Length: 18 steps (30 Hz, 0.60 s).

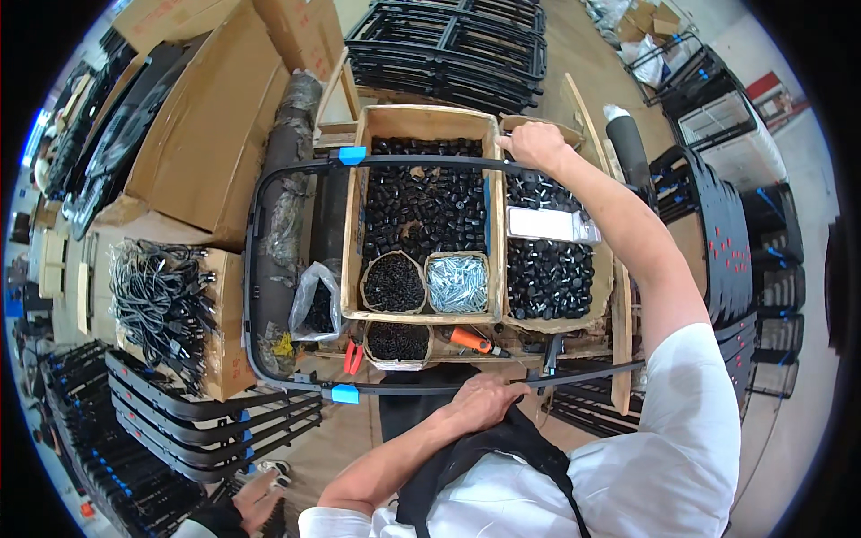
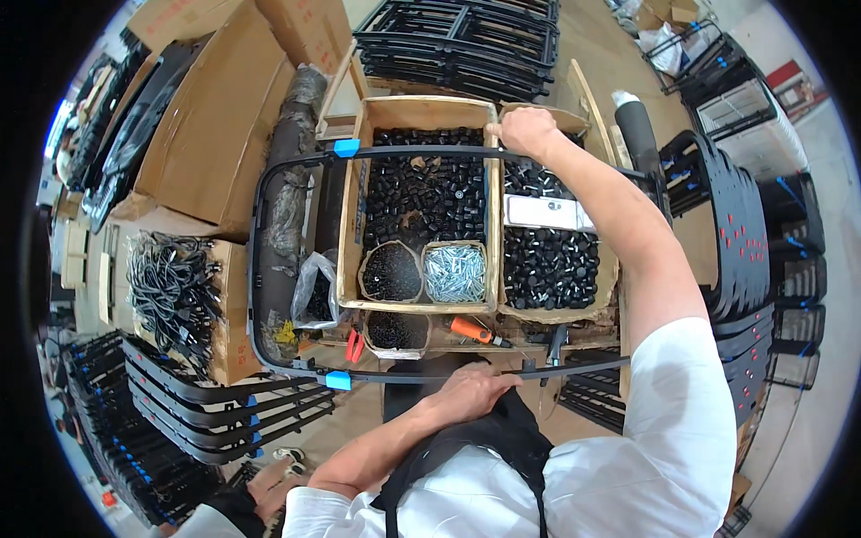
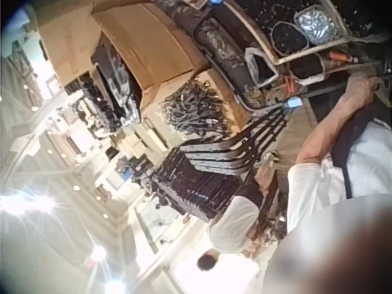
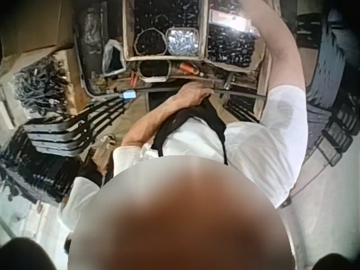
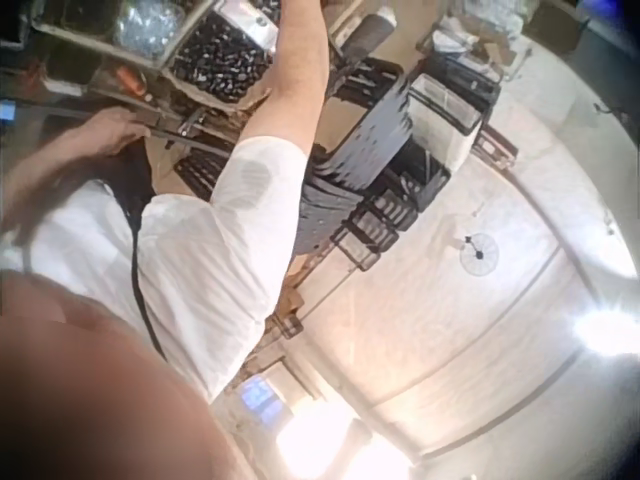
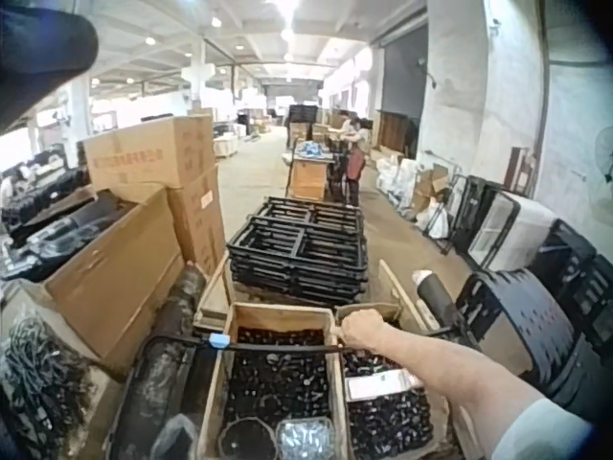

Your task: Assembling parts of a metal equipment frame, including wiring and securing components with a power drill.

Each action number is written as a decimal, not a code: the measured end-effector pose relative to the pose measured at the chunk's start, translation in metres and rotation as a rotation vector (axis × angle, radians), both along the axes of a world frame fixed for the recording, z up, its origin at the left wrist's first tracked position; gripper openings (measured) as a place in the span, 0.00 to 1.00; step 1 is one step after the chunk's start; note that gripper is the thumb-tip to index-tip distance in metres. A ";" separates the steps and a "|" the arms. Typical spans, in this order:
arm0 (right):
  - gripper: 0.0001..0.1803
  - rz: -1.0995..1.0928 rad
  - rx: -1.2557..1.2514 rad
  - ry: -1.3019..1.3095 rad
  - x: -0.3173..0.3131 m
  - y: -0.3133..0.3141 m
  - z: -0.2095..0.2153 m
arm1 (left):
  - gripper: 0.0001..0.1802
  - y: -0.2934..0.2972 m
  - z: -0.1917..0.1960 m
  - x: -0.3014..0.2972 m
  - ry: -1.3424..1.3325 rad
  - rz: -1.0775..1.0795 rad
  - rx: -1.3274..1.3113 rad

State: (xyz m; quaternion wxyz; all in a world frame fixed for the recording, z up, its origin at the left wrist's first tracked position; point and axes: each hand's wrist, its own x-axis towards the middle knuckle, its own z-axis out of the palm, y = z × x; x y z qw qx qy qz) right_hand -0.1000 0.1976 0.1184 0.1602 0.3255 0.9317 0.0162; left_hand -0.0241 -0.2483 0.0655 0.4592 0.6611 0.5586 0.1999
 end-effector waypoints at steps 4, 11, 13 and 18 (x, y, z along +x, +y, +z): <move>0.31 0.134 0.078 -0.016 0.001 0.001 -0.006 | 0.13 0.002 -0.007 0.010 -0.138 0.089 -0.019; 0.34 0.090 0.062 0.001 -0.002 -0.005 -0.003 | 0.14 0.004 -0.019 0.016 -0.113 0.019 -0.029; 0.36 0.173 0.083 0.064 0.006 0.004 -0.019 | 0.16 0.005 -0.021 0.012 -0.251 0.204 -0.039; 0.29 0.067 0.121 0.041 -0.003 -0.002 -0.010 | 0.17 0.009 -0.005 -0.002 -0.198 0.055 -0.094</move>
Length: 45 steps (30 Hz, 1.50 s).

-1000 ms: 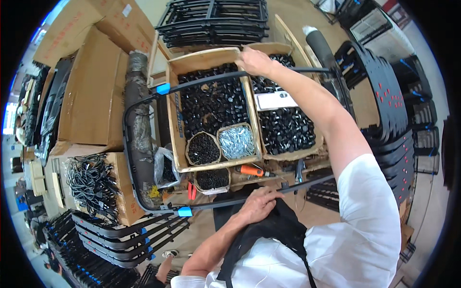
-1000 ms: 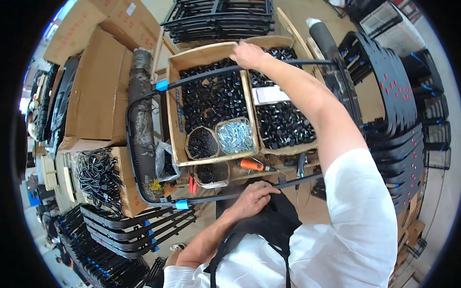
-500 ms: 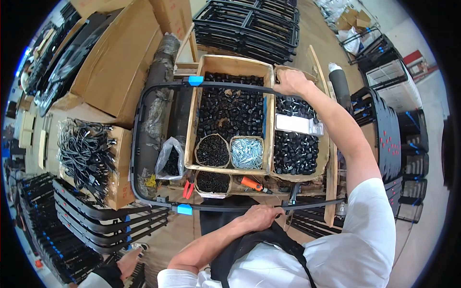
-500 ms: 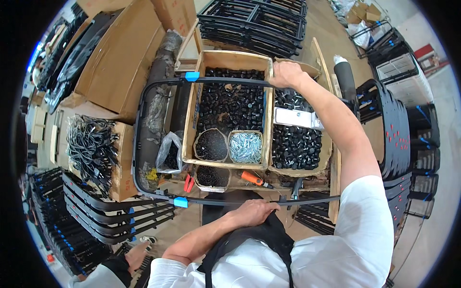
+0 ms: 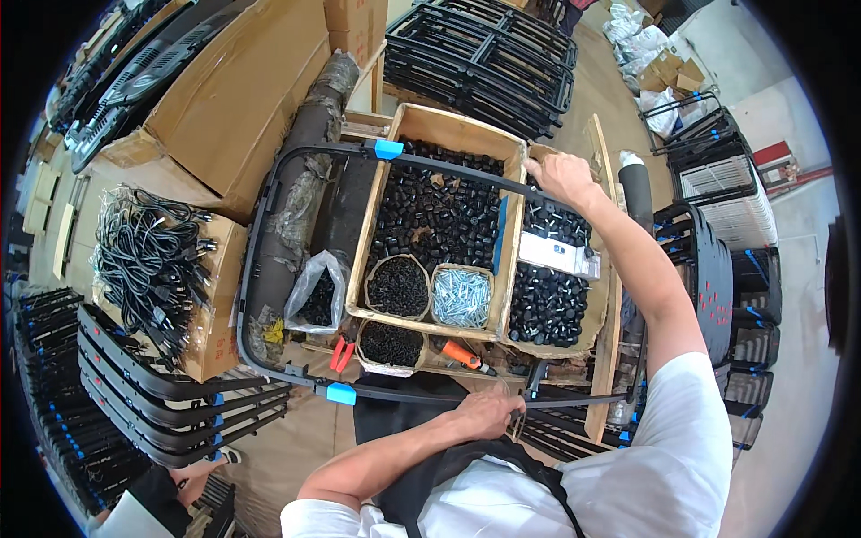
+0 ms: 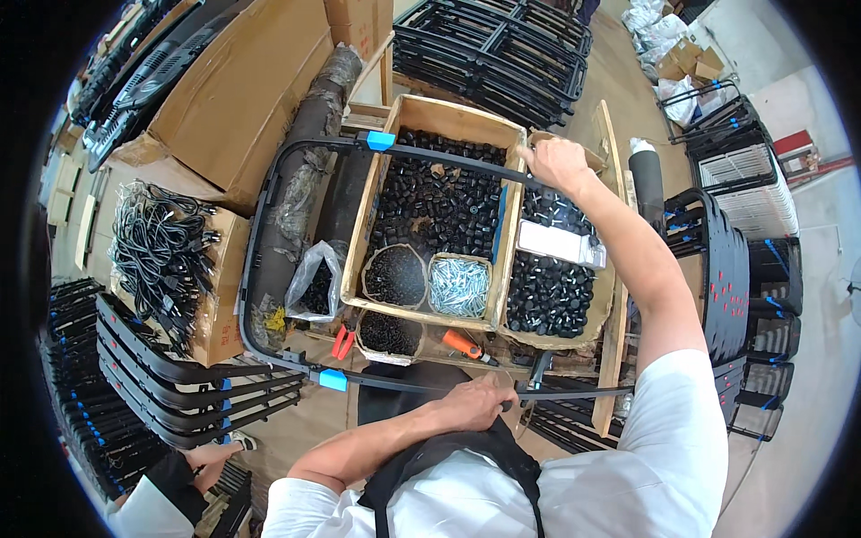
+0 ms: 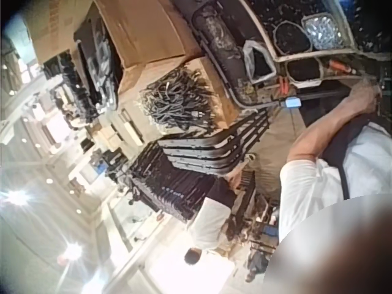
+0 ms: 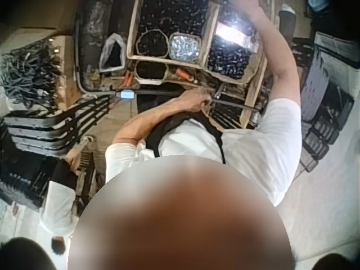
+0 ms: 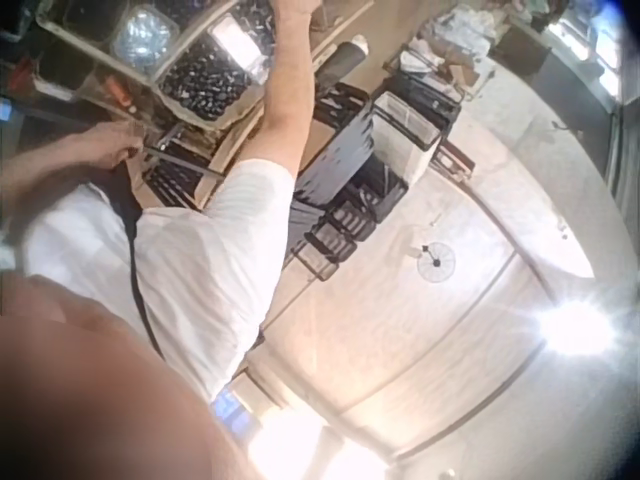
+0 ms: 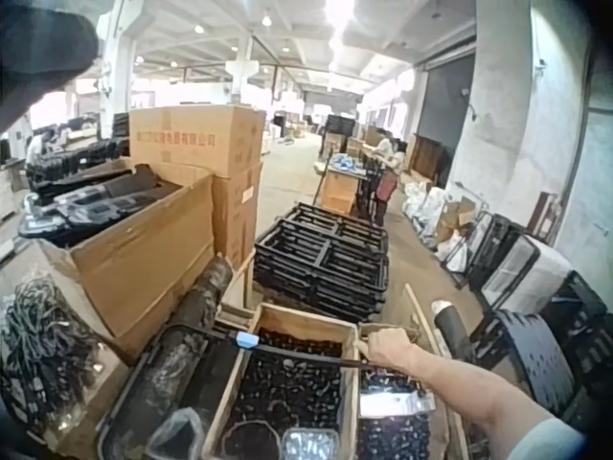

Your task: Assembling parts of a metal equipment frame, including wiring and securing components with a power drill.

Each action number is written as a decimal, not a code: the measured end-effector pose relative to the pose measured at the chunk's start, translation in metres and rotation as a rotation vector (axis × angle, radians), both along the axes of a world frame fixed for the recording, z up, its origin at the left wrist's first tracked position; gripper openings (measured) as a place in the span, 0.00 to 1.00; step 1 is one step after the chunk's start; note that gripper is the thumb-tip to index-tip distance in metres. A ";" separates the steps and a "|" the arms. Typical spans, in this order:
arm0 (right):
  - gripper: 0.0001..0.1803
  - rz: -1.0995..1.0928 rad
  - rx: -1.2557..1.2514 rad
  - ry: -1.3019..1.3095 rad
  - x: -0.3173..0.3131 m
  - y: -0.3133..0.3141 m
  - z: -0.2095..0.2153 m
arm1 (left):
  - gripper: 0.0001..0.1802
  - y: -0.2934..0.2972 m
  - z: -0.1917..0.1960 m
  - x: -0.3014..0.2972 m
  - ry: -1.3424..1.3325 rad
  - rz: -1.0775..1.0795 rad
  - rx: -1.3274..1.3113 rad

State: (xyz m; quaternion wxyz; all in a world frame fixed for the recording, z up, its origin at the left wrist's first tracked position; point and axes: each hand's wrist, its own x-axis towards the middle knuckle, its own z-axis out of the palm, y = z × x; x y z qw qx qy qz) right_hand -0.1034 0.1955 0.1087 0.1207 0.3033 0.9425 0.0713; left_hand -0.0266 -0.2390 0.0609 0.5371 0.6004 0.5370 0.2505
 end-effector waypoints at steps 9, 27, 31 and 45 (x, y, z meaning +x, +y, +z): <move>0.22 0.054 0.061 -0.357 0.016 -0.004 0.006 | 0.16 0.006 -0.009 0.012 -0.011 -0.140 -0.045; 0.11 0.118 0.178 -0.456 0.002 0.005 -0.003 | 0.17 0.008 -0.001 0.013 0.008 -0.182 -0.156; 0.11 0.049 0.164 -0.170 0.009 -0.007 -0.005 | 0.21 -0.004 -0.019 0.017 0.014 -0.028 -0.014; 0.11 0.166 0.057 -0.095 0.025 -0.005 -0.013 | 0.20 -0.004 -0.004 0.014 -0.087 -0.018 -0.216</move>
